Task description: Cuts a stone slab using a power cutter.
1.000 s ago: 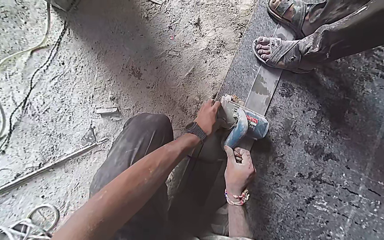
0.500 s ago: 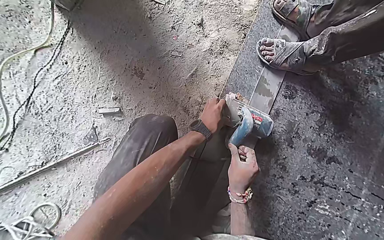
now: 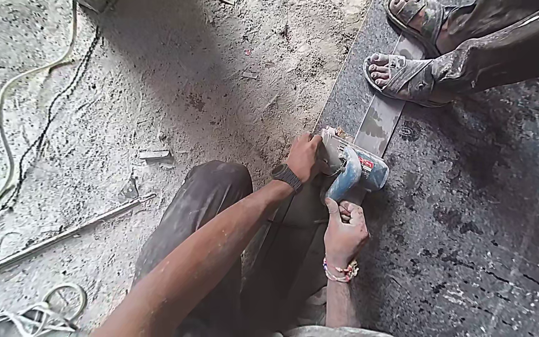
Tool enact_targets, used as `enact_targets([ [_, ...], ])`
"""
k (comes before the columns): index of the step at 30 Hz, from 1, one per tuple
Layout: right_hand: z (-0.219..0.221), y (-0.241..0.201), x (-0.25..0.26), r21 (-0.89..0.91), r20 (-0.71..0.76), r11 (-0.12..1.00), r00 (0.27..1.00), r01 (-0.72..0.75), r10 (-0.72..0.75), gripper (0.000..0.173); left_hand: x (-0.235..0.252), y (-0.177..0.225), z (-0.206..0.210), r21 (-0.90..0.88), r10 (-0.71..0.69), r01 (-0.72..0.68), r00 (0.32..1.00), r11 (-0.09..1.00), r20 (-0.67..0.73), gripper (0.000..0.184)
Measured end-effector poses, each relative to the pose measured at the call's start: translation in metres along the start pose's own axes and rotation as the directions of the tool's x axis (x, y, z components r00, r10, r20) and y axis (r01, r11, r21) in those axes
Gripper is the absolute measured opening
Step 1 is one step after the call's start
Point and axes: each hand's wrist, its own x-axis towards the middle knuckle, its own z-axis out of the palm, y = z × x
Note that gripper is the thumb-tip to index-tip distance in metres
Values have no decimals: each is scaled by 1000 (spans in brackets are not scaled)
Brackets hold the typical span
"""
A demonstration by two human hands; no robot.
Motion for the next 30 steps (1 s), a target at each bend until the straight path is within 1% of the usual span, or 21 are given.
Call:
enact_targets([
  [7, 2, -1, 6, -4, 2, 1000, 1000, 3, -3, 34, 8, 2, -4, 5, -14, 14, 999, 1000, 41, 62],
  [12, 3, -1, 10, -1, 3, 1000, 1000, 11, -11, 35, 12, 0, 0, 8, 23, -23, 1000, 1000, -12, 62],
  [17, 5, -2, 16, -12, 0, 1000, 1000, 12, -12, 35, 15, -2, 2, 0, 36, -36, 999, 999, -24, 63],
  [21, 6, -2, 21, -9, 9, 1000, 1000, 14, -14, 34, 24, 4, -6, -5, -4, 5, 998, 1000, 55, 64],
  [30, 7, -6, 29, -28, 18, 1000, 1000, 6, -5, 35, 31, 5, -7, -2, -5, 6, 999, 1000, 54, 63],
])
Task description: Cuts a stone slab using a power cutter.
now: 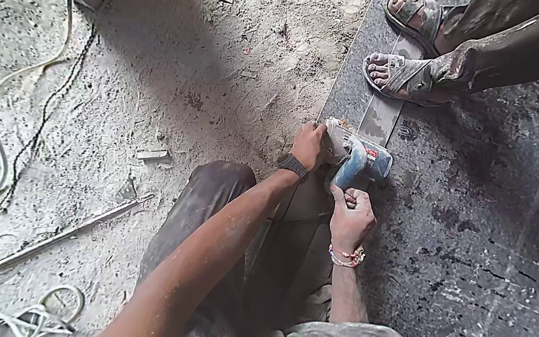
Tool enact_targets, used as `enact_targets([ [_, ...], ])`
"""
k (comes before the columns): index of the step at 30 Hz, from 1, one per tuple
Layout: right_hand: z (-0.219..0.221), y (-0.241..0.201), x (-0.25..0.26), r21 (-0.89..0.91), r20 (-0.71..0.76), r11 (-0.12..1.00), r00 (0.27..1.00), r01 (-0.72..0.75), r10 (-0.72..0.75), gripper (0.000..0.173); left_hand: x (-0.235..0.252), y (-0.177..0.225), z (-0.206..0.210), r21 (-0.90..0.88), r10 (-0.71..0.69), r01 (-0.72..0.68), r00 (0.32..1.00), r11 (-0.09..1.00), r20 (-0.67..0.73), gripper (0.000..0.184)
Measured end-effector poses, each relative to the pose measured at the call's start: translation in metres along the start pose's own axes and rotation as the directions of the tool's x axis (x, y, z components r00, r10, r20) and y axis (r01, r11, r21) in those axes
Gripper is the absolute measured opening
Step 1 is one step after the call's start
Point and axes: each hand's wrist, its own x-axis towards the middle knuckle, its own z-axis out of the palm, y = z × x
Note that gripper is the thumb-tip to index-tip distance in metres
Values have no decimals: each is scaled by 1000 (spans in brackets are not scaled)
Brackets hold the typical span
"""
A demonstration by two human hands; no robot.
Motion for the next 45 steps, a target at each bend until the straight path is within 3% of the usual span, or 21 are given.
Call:
enact_targets([
  [10, -2, -5, 13, -39, 50, 999, 999, -19, 21, 34, 8, 7, -8, 24, -18, 17, 999, 1000, 41, 65],
  [17, -10, -8, 31, -114, 179, 994, 984, 8, 13, 35, 12, 12, -15, 50, -33, 28, 995, 998, 91, 67],
  [19, -15, -10, 41, -150, 273, 988, 962, 37, 6, 38, 11, 8, -12, 38, -4, 2, 998, 999, 60, 67],
  [22, -31, -27, 67, -299, 513, 954, 847, 28, 136, 43, 10, 1, -2, 20, 59, -59, 998, 998, -36, 67],
  [24, -38, -49, 83, -464, 620, 882, 743, 88, 252, 48, 11, 1, -4, 22, 55, -55, 998, 998, -26, 65],
  [27, -43, -73, 99, -593, 694, 782, 613, 190, 377, 59, 13, 7, -12, 17, 6, -7, 999, 1000, 50, 64],
  [29, -39, -75, 104, -581, 715, 795, 576, 174, 396, 65, 13, 5, -15, 16, -1, 0, 997, 1000, 77, 64],
  [34, -18, -69, 101, -421, 593, 889, 687, -179, 419, 65, 15, 12, -24, 26, -16, 13, 994, 1000, 108, 63],
  [37, 9, -60, 93, -60, 427, 879, 784, -472, 451, 51, 13, 15, -27, 46, -10, 4, 991, 999, 132, 64],
  [40, 34, -59, 86, 356, 313, 759, 834, -546, 454, 20, 13, 19, -34, 37, -13, 9, 992, 999, 126, 66],
  [42, 38, -59, 82, 396, 282, 731, 831, -556, 479, 22, 13, 17, -31, 25, -13, 10, 991, 1000, 132, 68],
  [45, 45, -54, 82, 303, 176, 796, 852, -523, 493, 42, 16, 14, -28, 15, -2, 0, 991, 1000, 131, 69],
])
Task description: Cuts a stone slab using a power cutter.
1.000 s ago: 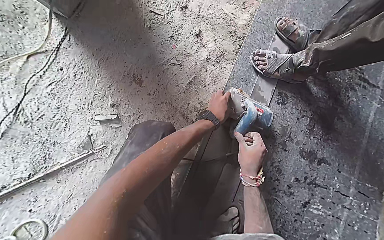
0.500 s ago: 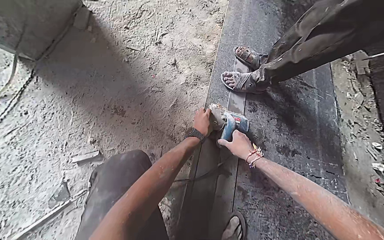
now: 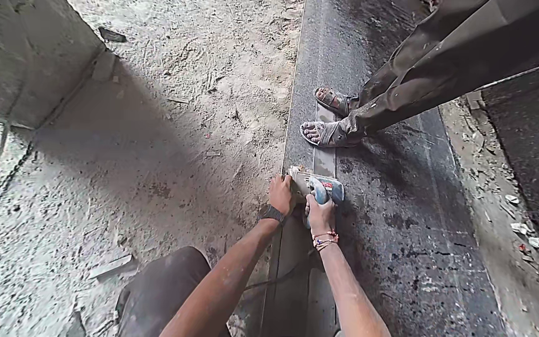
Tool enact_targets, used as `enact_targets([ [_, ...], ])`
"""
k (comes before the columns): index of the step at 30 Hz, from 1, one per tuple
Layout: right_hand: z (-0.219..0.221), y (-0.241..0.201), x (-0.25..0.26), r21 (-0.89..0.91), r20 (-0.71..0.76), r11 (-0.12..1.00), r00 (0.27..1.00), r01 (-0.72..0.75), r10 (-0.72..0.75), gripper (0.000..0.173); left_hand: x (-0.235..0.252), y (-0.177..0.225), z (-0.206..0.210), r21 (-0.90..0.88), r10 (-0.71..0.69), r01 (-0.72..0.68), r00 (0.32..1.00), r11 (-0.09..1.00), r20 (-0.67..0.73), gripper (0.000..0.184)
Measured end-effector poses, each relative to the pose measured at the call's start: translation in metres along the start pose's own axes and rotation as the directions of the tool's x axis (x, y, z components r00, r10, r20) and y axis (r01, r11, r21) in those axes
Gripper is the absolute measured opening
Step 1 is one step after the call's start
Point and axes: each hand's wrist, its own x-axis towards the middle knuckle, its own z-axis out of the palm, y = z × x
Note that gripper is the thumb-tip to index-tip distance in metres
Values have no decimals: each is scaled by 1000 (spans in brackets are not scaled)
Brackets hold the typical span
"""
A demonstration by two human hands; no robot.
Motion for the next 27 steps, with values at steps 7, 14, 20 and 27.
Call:
enact_targets([
  [7, 10, 8, 6, -97, -151, 985, 976, 142, -156, 55, 5, 0, 0, 0, 8, -8, 1000, 1000, 8, 64],
  [14, 11, -3, 6, -144, -157, 982, 977, 125, -147, 58, 7, -8, 2, -7, 75, -75, 997, 997, 5, 65],
  [20, 12, -9, 10, -186, -169, 975, 974, 121, -153, 59, 7, -8, 3, -46, 98, -99, 995, 994, -22, 62],
  [27, 13, -14, 14, -230, -181, 966, 970, 119, -163, 59, 11, -7, 4, -71, 112, -117, 991, 991, -71, 54],
])
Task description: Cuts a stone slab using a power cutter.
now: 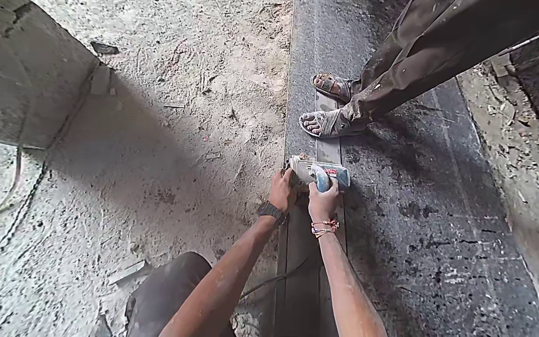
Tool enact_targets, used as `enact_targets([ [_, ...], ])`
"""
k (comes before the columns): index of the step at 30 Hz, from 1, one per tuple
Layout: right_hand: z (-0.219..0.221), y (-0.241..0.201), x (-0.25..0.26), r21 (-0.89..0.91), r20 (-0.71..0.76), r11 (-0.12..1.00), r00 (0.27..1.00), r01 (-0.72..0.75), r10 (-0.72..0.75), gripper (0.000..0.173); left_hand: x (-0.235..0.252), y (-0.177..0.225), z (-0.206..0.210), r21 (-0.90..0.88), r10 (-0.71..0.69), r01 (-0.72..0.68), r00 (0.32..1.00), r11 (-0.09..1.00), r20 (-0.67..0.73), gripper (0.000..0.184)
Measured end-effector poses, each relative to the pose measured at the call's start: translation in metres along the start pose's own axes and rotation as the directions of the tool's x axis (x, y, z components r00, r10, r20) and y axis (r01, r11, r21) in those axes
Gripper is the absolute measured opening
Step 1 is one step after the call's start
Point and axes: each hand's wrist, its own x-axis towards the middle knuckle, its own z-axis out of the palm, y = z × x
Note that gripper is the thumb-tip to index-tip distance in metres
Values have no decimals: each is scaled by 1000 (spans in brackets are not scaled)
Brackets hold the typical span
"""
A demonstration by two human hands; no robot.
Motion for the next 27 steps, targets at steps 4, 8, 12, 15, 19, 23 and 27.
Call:
enact_targets([
  [4, 2, 0, 3, -5, -2, 1000, 1000, 4, -4, 59, 5, -1, 3, 3, -17, 17, 1000, 1000, -12, 50],
  [8, 4, -1, 5, -3, -15, 999, 999, 34, -34, 57, 9, 0, 1, 12, -23, 23, 1000, 1000, -13, 50],
  [12, 6, -2, 8, 1, -20, 999, 999, 39, -39, 54, 11, 5, -1, 7, -60, 60, 998, 998, -9, 50],
  [15, 6, -5, 9, -10, -22, 999, 999, 35, -35, 55, 13, 5, -2, 5, -60, 60, 998, 998, -15, 49],
  [19, 7, -6, 12, -12, -16, 999, 999, 39, -39, 55, 18, 4, -1, -13, -61, 61, 998, 998, -19, 49],
  [23, 7, -9, 15, -15, -7, 999, 999, 33, -33, 55, 21, 2, 0, -27, -53, 52, 998, 998, -35, 47],
  [27, 8, -11, 18, -28, -7, 999, 999, 39, -39, 56, 25, 0, 0, -55, -47, 44, 998, 998, -46, 47],
])
